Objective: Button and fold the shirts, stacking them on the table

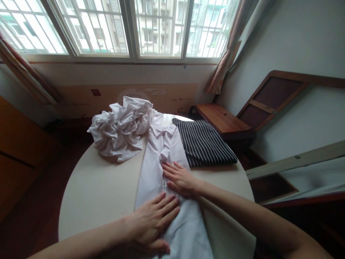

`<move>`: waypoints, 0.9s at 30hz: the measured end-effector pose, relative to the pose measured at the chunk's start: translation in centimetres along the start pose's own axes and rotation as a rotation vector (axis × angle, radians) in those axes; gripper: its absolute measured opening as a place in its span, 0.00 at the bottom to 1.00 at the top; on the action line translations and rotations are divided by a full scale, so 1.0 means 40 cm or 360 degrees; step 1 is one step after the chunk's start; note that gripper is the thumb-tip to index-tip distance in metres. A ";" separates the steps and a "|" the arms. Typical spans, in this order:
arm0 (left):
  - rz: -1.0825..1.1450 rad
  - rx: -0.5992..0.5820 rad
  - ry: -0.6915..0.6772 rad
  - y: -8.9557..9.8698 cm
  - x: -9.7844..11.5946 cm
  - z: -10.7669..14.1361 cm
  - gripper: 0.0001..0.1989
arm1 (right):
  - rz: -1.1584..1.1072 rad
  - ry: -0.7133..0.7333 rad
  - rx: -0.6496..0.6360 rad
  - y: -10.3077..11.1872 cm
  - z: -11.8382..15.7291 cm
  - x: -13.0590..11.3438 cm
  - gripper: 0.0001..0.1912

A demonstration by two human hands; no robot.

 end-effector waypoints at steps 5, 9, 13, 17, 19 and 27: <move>0.0025 -0.0044 -0.0140 0.007 0.099 0.026 0.34 | -0.0022 0.0035 0.0211 0.030 -0.053 0.042 0.24; -0.0016 -0.0050 -0.0212 0.013 0.142 0.036 0.26 | -0.0137 -0.0106 0.0633 0.097 -0.079 0.072 0.17; -0.0146 0.0068 -0.0275 0.001 0.141 0.037 0.25 | 0.0032 -0.0068 0.0476 0.096 -0.138 0.037 0.30; -0.0366 0.0217 -0.0303 -0.008 0.145 0.039 0.22 | 0.0098 0.0055 0.0068 0.015 -0.187 0.004 0.40; -0.0417 0.0223 -0.0312 -0.005 0.151 0.043 0.21 | 0.0099 -0.0024 0.0089 0.005 -0.203 0.017 0.40; -0.0088 0.0150 -0.0146 0.033 0.112 0.191 0.26 | -0.0097 0.0472 0.0162 0.074 0.056 -0.137 0.35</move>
Point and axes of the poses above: each hand's wrist, its own z-axis away from the middle knuckle, its own y-axis out of the back of the hand, x = y × z, the point moved 9 cm from there along -z, towards the middle knuckle, and after that the axes turned 4 degrees about -z, right-handed, at the moved point
